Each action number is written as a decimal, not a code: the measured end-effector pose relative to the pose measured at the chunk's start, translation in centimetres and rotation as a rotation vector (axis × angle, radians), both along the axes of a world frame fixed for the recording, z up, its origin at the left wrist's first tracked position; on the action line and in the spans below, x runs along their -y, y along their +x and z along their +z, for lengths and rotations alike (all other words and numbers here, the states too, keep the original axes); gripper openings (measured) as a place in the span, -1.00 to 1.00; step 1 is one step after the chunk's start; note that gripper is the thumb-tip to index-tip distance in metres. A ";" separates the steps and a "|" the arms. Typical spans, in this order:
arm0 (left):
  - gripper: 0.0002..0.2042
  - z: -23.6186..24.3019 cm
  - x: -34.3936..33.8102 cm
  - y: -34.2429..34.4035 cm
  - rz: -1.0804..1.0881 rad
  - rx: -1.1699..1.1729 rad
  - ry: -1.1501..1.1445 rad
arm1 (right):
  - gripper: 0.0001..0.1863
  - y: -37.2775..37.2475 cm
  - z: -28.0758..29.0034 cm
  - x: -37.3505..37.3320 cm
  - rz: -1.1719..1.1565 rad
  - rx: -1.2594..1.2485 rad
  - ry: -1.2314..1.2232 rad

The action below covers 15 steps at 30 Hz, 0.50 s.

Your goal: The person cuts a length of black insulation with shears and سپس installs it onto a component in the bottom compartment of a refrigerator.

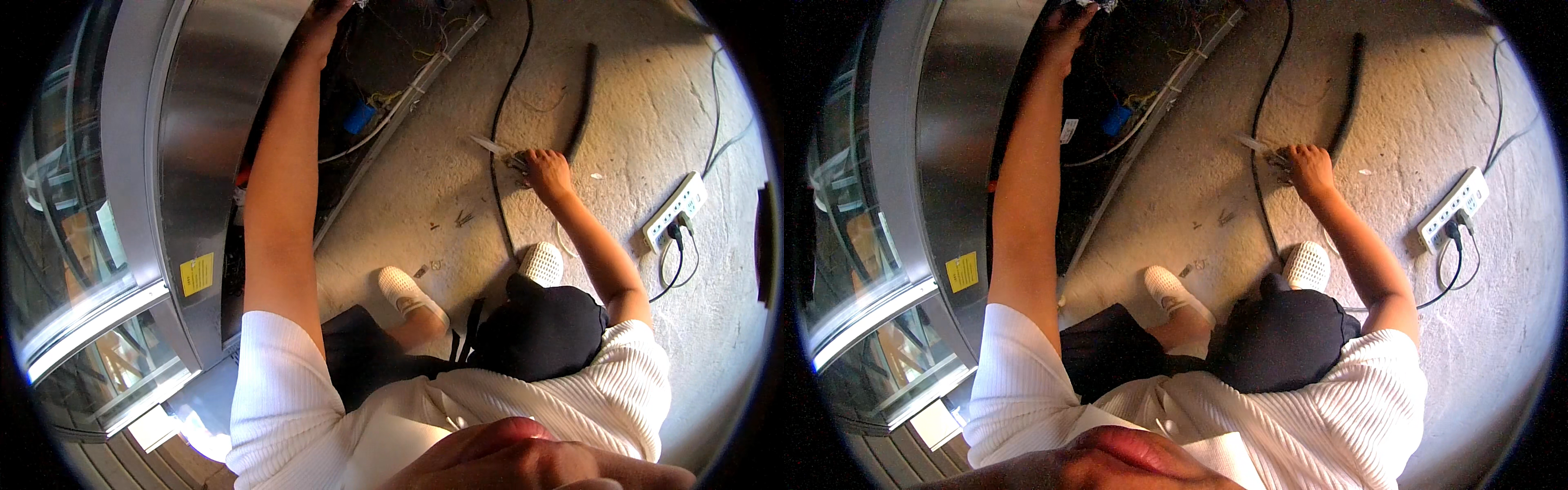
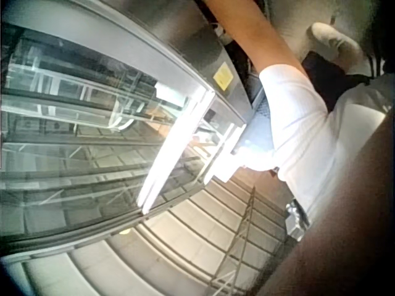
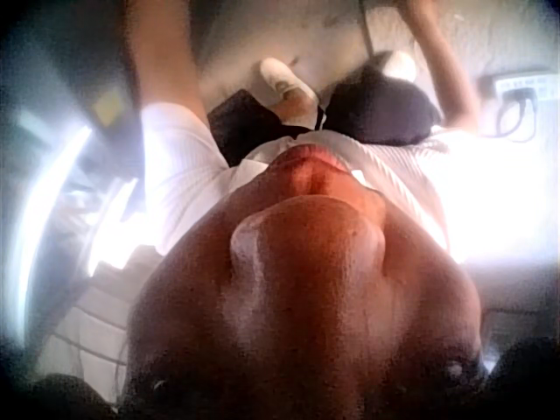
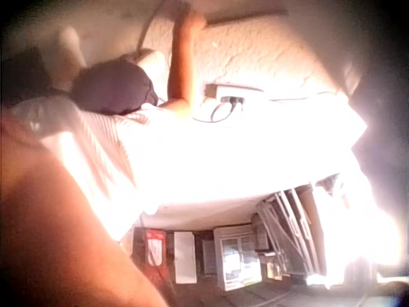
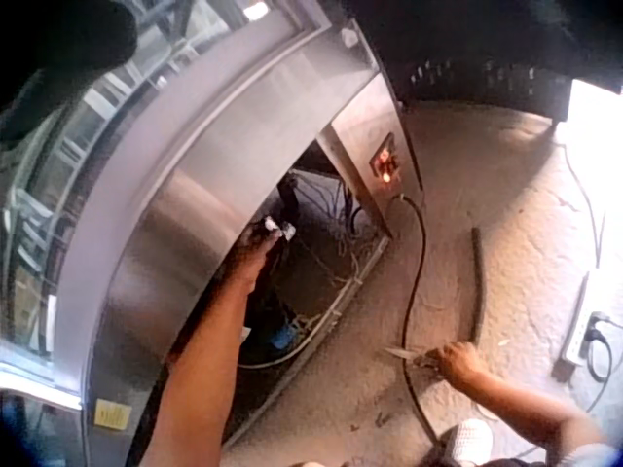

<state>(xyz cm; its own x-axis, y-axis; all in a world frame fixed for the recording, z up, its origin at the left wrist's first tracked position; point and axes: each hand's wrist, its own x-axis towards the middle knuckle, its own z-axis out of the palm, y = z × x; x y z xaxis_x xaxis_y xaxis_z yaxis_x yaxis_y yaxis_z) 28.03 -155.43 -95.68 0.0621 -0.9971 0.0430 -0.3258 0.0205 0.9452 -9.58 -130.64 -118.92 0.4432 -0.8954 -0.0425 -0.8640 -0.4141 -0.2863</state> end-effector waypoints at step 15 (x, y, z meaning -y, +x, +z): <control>-0.83 -1.0 3.8 -0.2 -0.214 -0.265 0.039 | -0.69 1.0 -0.3 0.3 0.159 -0.074 0.186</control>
<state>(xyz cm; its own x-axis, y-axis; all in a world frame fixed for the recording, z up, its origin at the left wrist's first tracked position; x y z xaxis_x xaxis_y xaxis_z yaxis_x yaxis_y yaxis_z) 27.81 -159.22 -96.72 -0.1451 -0.9893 0.0147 -0.0610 0.0238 0.9979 -8.58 -130.93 -119.25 0.5676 -0.7882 -0.2378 -0.8135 -0.4927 -0.3088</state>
